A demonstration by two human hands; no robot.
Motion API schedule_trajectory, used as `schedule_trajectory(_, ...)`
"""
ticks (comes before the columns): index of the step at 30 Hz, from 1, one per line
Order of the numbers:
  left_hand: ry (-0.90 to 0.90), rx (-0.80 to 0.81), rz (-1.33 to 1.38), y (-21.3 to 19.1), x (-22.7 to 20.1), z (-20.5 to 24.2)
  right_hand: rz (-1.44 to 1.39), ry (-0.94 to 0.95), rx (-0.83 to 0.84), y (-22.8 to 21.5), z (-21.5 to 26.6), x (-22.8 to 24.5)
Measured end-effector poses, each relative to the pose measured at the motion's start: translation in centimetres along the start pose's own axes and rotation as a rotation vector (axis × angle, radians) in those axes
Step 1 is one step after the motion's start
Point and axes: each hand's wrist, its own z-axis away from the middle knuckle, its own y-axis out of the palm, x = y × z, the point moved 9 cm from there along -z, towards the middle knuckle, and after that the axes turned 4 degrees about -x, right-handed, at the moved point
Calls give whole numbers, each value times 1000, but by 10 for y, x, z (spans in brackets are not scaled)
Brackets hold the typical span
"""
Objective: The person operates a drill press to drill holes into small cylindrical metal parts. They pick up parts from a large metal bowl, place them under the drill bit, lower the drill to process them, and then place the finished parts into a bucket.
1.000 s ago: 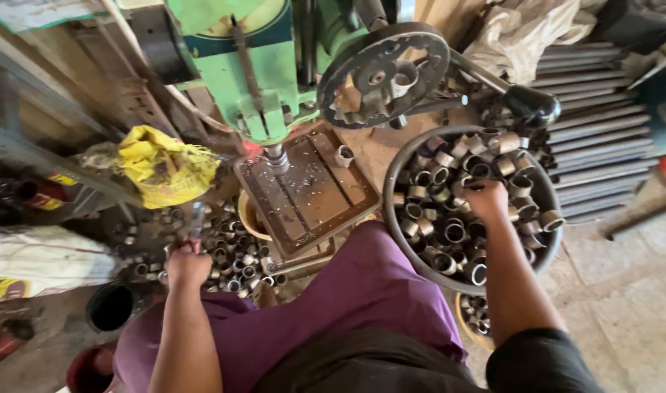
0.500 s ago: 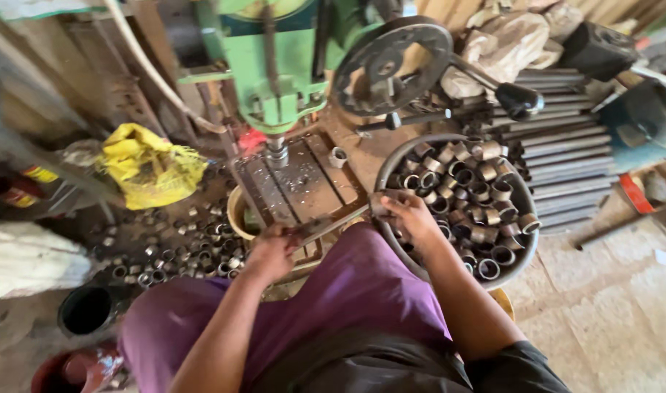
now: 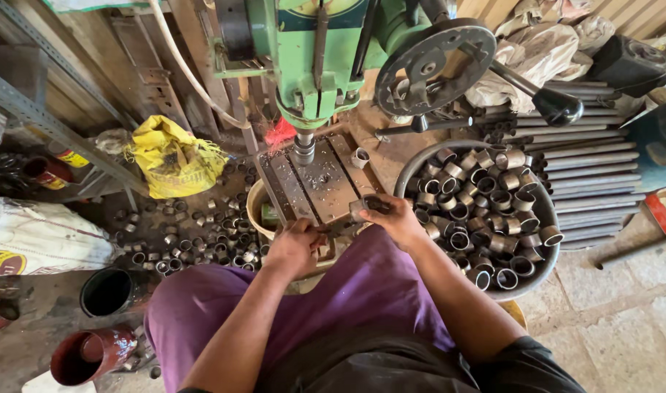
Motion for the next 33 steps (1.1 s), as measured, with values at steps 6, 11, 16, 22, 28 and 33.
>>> schedule_trajectory(6, -106, 36, -1, -7, 14, -5, -59, -27, 30, 3, -1, 6)
schedule_trajectory(11, -293, -57, -109, -19, 59, -14, 258, -26, -49, -26, 14, 60)
schedule_trajectory(16, -295, -141, -264, -17, 118, -25, 526, -720, -164, -57, 73, 212)
schedule_trajectory(22, -281, -301, -276, -15, 132, -44, 502, -984, -430, -150, 116, 310)
schedule_trajectory(28, -281, -290, -259, -20, 125, -49, 690, -717, -372, -184, 33, 320)
schedule_trajectory(33, -299, -214, -290, -22, 125, -49, 903, -128, -354, -161, 21, 273)
